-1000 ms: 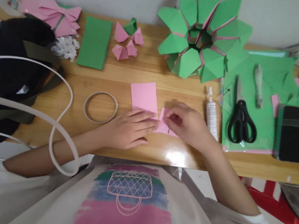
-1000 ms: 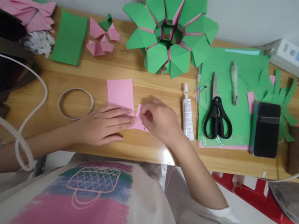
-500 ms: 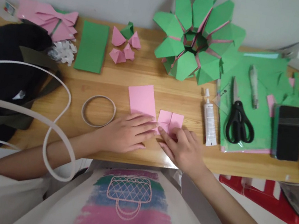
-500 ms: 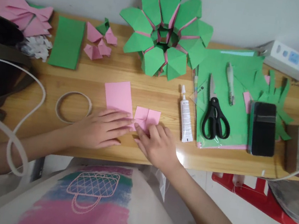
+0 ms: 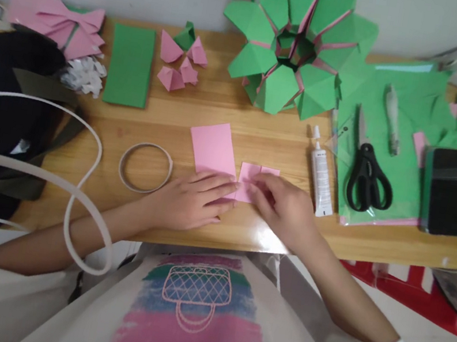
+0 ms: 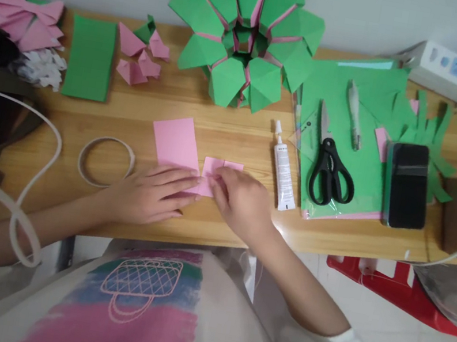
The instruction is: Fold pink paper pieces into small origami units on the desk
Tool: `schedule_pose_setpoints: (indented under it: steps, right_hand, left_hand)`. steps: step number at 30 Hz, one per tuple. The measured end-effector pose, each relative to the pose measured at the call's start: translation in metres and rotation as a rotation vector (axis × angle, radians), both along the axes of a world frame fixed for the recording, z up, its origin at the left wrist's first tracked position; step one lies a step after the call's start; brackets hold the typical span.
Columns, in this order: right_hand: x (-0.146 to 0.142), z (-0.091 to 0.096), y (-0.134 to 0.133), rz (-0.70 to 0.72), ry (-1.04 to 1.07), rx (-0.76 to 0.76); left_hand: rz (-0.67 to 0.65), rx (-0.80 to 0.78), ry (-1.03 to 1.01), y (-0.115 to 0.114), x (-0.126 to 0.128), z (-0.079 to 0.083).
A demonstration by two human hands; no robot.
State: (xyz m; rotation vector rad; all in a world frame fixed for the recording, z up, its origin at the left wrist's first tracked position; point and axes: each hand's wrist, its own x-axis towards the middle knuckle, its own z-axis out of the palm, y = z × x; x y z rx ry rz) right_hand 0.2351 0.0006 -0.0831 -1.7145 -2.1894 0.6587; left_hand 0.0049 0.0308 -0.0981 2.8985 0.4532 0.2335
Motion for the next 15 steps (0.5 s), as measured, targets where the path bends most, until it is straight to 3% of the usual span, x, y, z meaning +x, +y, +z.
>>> schedule_pose_setpoints:
  steps: [2, 5, 15]
  right_hand:
    - [-0.004, 0.007, 0.013, -0.007, -0.055, -0.174]
    - [-0.008, 0.013, 0.028, -0.001, -0.069, -0.287]
    - [-0.014, 0.013, 0.028, -0.097, -0.088, -0.311]
  left_hand:
    - [0.004, 0.014, 0.015, -0.002, 0.001, 0.001]
    - [0.017, 0.025, 0.025, -0.005, 0.001, 0.002]
    - [0.037, -0.004, 0.006, -0.007, -0.001, -0.002]
